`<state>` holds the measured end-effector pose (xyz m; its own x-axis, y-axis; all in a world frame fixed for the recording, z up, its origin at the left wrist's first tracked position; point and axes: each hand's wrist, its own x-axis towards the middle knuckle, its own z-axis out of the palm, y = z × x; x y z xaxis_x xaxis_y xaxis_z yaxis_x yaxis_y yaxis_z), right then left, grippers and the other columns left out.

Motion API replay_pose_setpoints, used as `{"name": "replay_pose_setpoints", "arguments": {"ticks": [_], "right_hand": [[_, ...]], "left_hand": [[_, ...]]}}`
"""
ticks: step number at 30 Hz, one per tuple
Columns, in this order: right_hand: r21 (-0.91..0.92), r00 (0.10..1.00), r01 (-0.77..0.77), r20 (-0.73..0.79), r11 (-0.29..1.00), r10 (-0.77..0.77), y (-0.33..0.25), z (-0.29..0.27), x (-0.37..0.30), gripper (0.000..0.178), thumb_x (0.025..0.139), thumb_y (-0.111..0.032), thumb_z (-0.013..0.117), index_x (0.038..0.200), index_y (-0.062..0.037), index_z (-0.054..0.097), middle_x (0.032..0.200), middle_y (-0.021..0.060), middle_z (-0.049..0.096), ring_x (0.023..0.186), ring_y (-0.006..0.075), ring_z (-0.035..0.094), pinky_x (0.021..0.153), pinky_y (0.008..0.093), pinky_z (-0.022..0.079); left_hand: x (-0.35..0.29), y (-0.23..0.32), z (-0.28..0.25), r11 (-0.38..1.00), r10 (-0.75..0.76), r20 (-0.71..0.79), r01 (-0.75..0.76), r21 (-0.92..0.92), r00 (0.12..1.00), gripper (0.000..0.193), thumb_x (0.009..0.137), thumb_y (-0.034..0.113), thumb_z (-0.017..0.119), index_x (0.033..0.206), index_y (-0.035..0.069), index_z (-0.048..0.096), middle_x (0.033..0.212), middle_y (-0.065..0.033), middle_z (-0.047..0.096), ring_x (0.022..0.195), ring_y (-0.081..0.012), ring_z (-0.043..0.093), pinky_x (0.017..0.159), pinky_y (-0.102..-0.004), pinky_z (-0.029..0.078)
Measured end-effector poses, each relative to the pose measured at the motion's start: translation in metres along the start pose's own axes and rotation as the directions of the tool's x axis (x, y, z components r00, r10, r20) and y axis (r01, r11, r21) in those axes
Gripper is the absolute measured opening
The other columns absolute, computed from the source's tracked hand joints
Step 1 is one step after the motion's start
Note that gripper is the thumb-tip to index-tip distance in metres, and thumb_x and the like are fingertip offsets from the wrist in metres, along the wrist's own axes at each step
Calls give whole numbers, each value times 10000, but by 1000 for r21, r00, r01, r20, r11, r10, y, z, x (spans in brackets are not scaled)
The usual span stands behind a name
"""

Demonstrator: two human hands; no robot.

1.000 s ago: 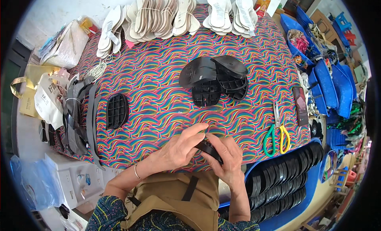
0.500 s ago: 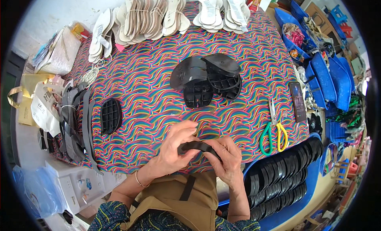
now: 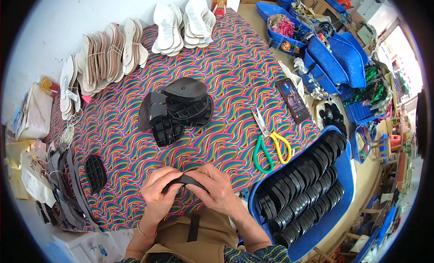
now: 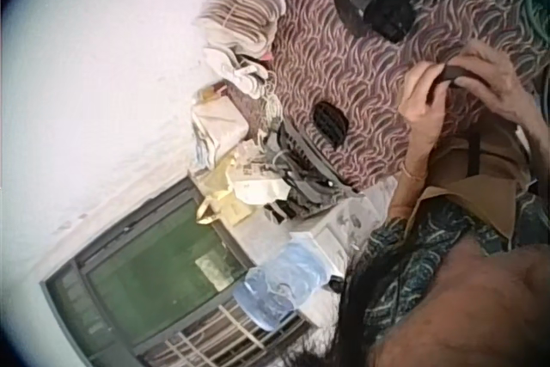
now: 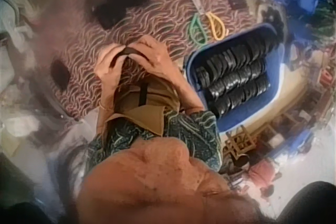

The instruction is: The person assembles black plastic shoe components by hand, repeatedly picking up a part, inserting a smaller piece, and pressing them together. They handle the parts one at a time, turning them over to fit the pieces, and place the assembled units on the table.

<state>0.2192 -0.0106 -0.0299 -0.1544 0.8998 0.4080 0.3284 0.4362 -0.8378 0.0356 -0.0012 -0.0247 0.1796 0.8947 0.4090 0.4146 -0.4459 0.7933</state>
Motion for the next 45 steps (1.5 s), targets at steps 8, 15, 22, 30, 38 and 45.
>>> {"name": "replay_pose_setpoints", "arguments": {"ticks": [8, 15, 22, 30, 38, 45], "right_hand": [[-38, 999, 10, -52, 999, -12, 2, 6, -3, 285, 814, -72, 775, 1080, -1, 702, 884, 121, 633, 727, 231, 638, 614, 332, 511], [-70, 995, -28, -102, 997, 21, 9, 5, -1, 280, 822, -50, 760, 1086, 7, 689, 828, 121, 601, 673, 226, 608, 578, 339, 484], [-68, 993, -2, -115, 998, -6, 7, 8, -3, 273, 824, -49, 758, 1080, 14, 685, 813, 117, 588, 640, 220, 588, 547, 332, 460], [-60, 986, 25, -162, 998, -35, 10, 9, -3, 259, 836, -51, 751, 1077, 13, 681, 806, 113, 579, 640, 221, 592, 544, 336, 462], [-111, 979, 11, -202, 994, -33, 8, 12, -3, 249, 831, -47, 753, 1063, 10, 680, 812, 112, 587, 639, 233, 598, 538, 344, 466], [-160, 977, 25, -206, 987, -59, 11, 14, -5, 287, 825, -67, 762, 1083, 12, 663, 819, 108, 573, 636, 244, 609, 535, 349, 493]], "left_hand": [[15, -2, -5, 988, 113, 92, -122, 92, 989, 287, 678, 29, 798, 951, 0, 714, 939, -88, 668, 946, -294, 610, 899, -434, 461], [15, -4, 7, 998, 51, -4, -51, 45, 999, 292, 674, 25, 831, 951, 16, 740, 885, -75, 670, 884, -258, 607, 839, -392, 466], [8, -7, 11, 998, 26, -86, -31, -62, 996, 302, 672, -26, 826, 959, 13, 742, 855, -79, 680, 862, -241, 621, 786, -353, 484], [13, -6, 11, 999, 31, -63, -33, -19, 998, 307, 661, -23, 833, 948, 29, 739, 855, -78, 681, 870, -244, 624, 811, -364, 474], [19, -6, 10, 991, 77, -11, -75, 113, 997, 287, 668, 36, 837, 925, 30, 710, 872, -72, 654, 869, -266, 594, 820, -385, 462], [19, -9, 10, 985, 111, -29, -107, 133, 993, 258, 676, 52, 833, 905, 30, 715, 826, -71, 652, 853, -265, 598, 830, -395, 460]]}}
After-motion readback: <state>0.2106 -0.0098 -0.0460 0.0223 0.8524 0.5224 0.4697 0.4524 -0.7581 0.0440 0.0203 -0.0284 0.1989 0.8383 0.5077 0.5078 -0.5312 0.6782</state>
